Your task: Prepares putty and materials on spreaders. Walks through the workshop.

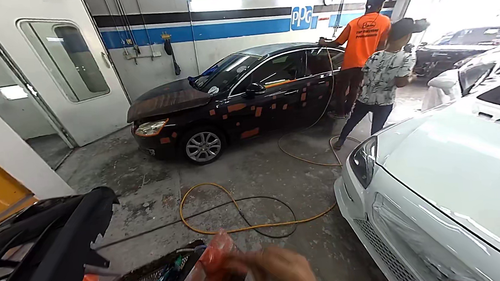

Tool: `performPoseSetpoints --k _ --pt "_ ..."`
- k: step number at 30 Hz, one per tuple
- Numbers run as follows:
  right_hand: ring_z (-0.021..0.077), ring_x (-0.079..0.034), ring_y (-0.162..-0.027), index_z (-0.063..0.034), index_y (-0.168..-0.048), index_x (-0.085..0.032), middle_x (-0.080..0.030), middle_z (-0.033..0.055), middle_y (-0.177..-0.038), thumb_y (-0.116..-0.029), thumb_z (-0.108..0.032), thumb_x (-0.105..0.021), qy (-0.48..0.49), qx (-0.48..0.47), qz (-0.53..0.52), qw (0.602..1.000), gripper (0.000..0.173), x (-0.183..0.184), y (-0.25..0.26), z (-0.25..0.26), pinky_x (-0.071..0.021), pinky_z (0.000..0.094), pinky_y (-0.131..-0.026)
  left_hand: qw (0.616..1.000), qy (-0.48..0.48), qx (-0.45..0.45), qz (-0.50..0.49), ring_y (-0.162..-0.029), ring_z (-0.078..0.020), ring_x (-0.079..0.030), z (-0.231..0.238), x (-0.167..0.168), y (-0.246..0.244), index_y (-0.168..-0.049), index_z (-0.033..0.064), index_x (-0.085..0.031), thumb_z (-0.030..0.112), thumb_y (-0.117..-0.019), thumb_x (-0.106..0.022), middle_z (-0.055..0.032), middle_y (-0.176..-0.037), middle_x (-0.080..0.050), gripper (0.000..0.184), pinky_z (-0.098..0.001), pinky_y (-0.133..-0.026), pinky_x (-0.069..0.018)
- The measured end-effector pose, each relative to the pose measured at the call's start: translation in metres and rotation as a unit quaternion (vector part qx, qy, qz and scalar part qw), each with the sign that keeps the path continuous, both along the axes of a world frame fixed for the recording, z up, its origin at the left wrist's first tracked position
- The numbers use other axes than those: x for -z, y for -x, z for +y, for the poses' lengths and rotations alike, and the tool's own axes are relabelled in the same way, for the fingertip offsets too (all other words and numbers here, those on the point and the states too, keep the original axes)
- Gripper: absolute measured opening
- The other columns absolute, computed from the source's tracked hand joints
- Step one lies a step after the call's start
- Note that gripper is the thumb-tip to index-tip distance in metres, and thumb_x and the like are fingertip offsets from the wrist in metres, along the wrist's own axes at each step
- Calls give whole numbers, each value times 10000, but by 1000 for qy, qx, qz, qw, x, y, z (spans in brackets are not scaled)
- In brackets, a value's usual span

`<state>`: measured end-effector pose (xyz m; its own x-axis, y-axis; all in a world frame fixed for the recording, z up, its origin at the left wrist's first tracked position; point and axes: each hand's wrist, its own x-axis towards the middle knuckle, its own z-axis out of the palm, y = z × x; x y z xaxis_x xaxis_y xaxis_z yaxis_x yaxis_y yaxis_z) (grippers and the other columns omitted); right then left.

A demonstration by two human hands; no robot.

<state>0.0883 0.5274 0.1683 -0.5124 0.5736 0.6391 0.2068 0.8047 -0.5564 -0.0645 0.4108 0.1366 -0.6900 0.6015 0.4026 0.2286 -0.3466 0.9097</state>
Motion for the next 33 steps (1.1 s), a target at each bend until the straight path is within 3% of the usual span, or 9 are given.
performPoseSetpoints --k 3,8,11,15,21,25,27,30,33 --pt "139 -718 -962 -171 -1187 -749 -747 23 -1070 -887 -113 -713 -17 -15 0 1000 308 8 3 -6 -630 353 -788 1000 17 -13 16 -1140 -40 -624 -2 -16 -16 -1303 -122 -416 75 -1079 -420 -83 -1215 -634 298 -270 -1023 -533" --pt "97 -691 -811 -157 -1146 -750 -728 -4 -942 -934 -169 -661 -25 12 33 999 231 5 3 2 -610 312 -685 999 22 -37 -10 -1076 -74 -669 -1 -22 -15 -1303 -110 -428 75 -1085 -406 -99 -1170 -658 286 -264 -958 -577" --pt "142 -715 -967 -179 -1172 -748 -745 22 -1080 -905 -135 -697 -22 -19 -12 1000 276 3 2 -15 -625 351 -792 999 9 -27 -19 -1134 -118 -663 2 -23 -21 -1308 -107 -445 66 -1084 -394 -126 -1230 -662 288 -303 -1001 -565" --pt "97 -697 -851 -160 -1153 -750 -734 -5 -967 -940 -153 -643 -29 13 28 999 239 2 1 2 -612 305 -728 999 27 -34 -28 -1048 -72 -676 3 -24 -19 -1294 -91 -441 77 -1089 -398 -89 -1146 -660 268 -262 -931 -588" --pt "125 -695 -1018 -254 -1157 -750 -751 -33 -1067 -982 -163 -608 -108 -14 31 994 243 -13 -16 15 -583 353 -872 999 39 10 -20 -995 -84 -701 4 -25 3 -1274 -66 -524 54 -1067 -447 -60 -1092 -707 251 -275 -905 -602" --pt "192 -749 -981 -117 -1138 -760 -773 63 -1073 -977 -95 -665 93 -176 134 971 188 -25 -25 52 -642 364 -878 992 48 87 77 -881 -72 -721 0 -19 28 -1213 40 -596 241 -1089 -489 10 -992 -734 260 -270 -796 -630" --pt "134 -736 -921 -76 -1127 -752 -764 45 -1040 -994 -130 -661 146 -246 51 957 169 -28 -28 64 -639 315 -828 979 70 78 175 -788 -22 -686 1 -19 35 -1143 71 -614 377 -1088 -471 30 -885 -705 342 -229 -702 -600" --pt "56 -700 -875 -268 -1093 -757 -733 -92 -992 -1015 -237 -565 22 -140 -172 975 209 -43 -39 77 -614 345 -752 964 76 65 245 -712 -5 -653 1 -17 31 -1095 63 -589 416 -1088 -425 3 -793 -663 390 -200 -637 -566" --pt "87 -691 -844 -186 -1072 -762 -719 -42 -953 -984 -226 -601 44 -30 -36 998 187 -37 -35 71 -611 308 -735 978 56 34 199 -773 26 -644 -2 -10 22 -1134 88 -540 399 -1093 -415 29 -863 -650 339 -172 -697 -565"
